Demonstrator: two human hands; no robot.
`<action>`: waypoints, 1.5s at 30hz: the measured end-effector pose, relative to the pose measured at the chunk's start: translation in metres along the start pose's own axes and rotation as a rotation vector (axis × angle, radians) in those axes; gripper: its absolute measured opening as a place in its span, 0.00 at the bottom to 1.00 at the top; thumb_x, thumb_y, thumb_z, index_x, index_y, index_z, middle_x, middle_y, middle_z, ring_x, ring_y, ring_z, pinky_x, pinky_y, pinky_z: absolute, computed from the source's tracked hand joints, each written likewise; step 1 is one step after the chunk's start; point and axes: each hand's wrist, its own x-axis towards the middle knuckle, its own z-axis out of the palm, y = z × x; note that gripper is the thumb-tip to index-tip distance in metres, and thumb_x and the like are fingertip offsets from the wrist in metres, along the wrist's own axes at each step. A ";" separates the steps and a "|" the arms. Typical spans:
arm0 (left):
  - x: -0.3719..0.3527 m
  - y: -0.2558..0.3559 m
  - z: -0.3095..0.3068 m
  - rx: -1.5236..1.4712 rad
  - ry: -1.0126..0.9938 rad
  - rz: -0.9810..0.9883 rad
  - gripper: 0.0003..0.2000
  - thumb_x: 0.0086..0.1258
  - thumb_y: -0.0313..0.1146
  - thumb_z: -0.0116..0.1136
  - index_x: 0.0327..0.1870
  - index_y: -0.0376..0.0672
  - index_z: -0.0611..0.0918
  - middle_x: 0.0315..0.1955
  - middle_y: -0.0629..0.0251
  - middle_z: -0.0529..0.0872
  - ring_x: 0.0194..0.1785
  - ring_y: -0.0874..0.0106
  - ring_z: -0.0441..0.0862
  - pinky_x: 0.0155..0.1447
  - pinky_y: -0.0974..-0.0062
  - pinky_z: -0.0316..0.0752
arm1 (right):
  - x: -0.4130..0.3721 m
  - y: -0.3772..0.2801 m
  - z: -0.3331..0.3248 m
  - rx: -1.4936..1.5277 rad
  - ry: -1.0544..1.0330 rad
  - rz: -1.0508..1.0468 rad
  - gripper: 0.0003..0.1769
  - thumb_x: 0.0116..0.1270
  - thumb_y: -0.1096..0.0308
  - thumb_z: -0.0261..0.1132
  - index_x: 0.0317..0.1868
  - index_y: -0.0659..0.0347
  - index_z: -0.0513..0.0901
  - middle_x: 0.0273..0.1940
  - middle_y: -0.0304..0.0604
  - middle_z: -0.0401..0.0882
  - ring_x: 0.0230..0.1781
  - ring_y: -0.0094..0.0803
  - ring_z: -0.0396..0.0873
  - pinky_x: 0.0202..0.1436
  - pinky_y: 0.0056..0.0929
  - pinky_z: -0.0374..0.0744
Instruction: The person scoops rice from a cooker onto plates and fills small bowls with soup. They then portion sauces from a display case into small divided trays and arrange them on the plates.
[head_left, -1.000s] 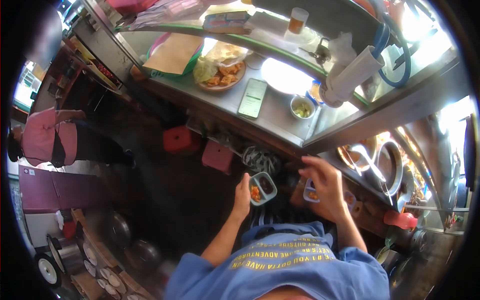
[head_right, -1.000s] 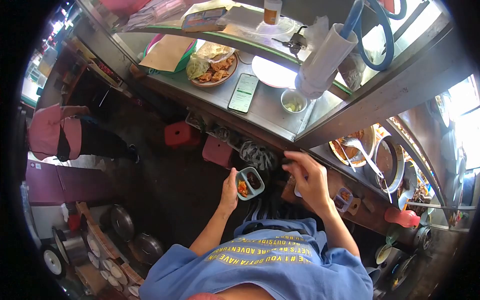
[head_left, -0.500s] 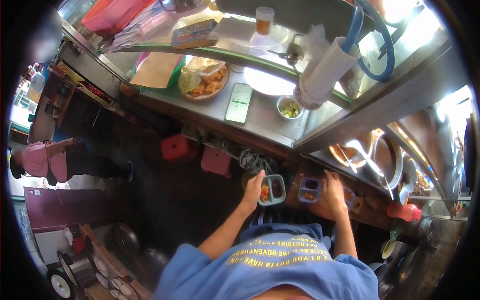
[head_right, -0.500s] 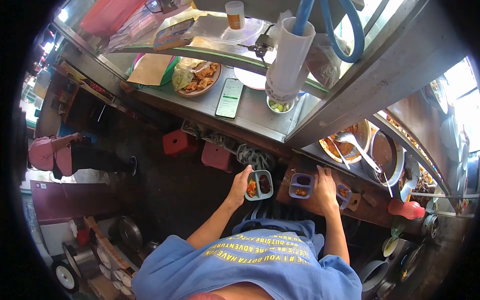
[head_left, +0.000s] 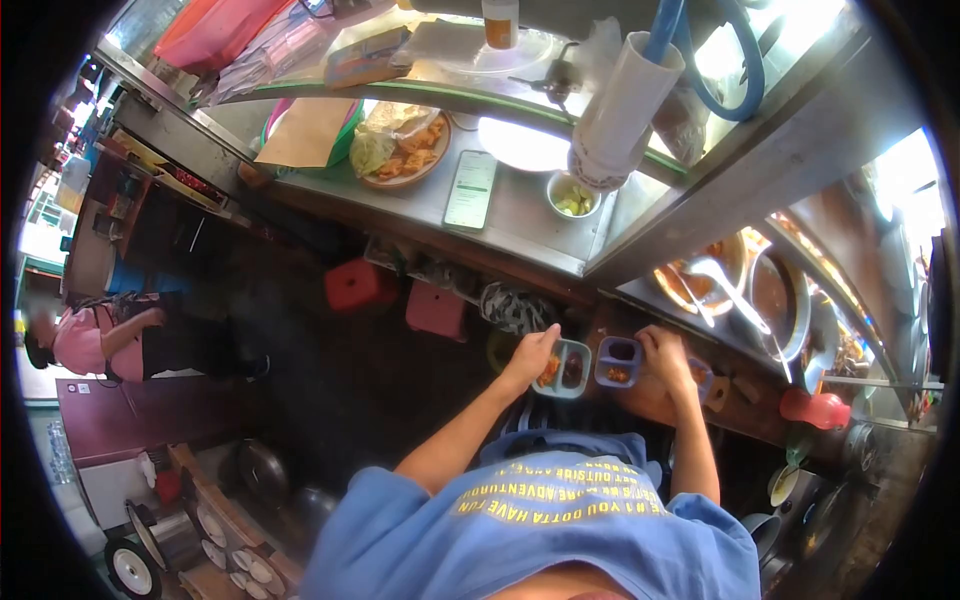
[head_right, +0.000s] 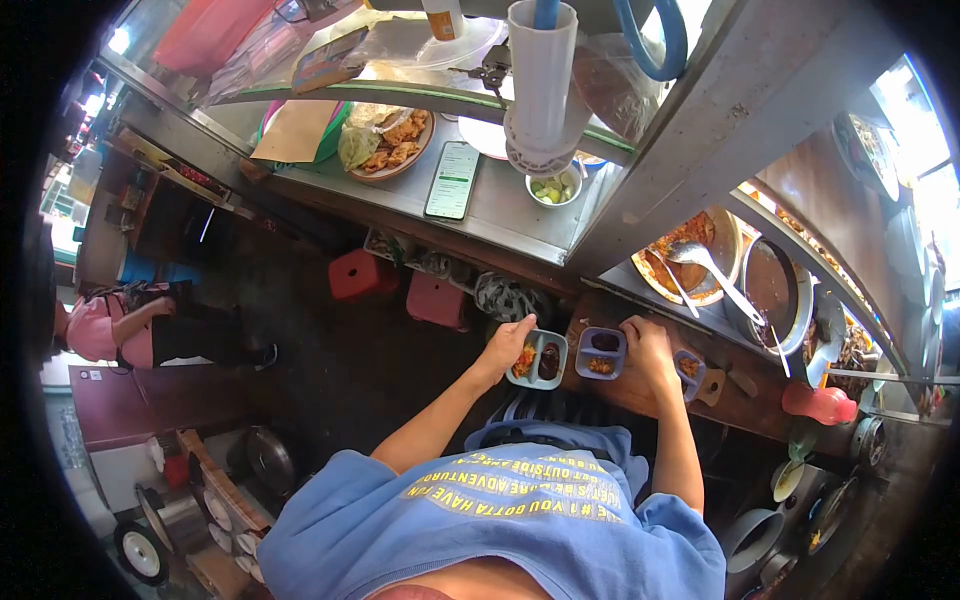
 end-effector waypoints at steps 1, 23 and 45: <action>0.001 -0.001 0.001 0.001 0.001 -0.003 0.20 0.76 0.46 0.46 0.28 0.41 0.79 0.22 0.74 0.78 0.27 0.84 0.74 0.35 0.81 0.71 | 0.000 -0.004 -0.001 0.037 -0.013 0.005 0.11 0.66 0.67 0.58 0.37 0.65 0.82 0.35 0.56 0.82 0.39 0.52 0.81 0.44 0.42 0.77; 0.010 -0.009 0.029 0.136 -0.301 0.018 0.16 0.77 0.43 0.45 0.37 0.40 0.79 0.30 0.72 0.80 0.33 0.84 0.75 0.39 0.82 0.71 | 0.006 0.002 -0.005 0.121 0.293 -0.035 0.12 0.67 0.63 0.59 0.38 0.63 0.83 0.33 0.57 0.82 0.38 0.55 0.80 0.42 0.47 0.76; 0.003 -0.015 0.085 0.352 -0.218 0.073 0.21 0.78 0.42 0.41 0.47 0.29 0.79 0.38 0.60 0.84 0.43 0.74 0.77 0.51 0.75 0.71 | -0.078 0.054 -0.058 0.183 0.509 0.121 0.11 0.67 0.65 0.60 0.41 0.64 0.81 0.41 0.54 0.82 0.43 0.49 0.81 0.47 0.41 0.77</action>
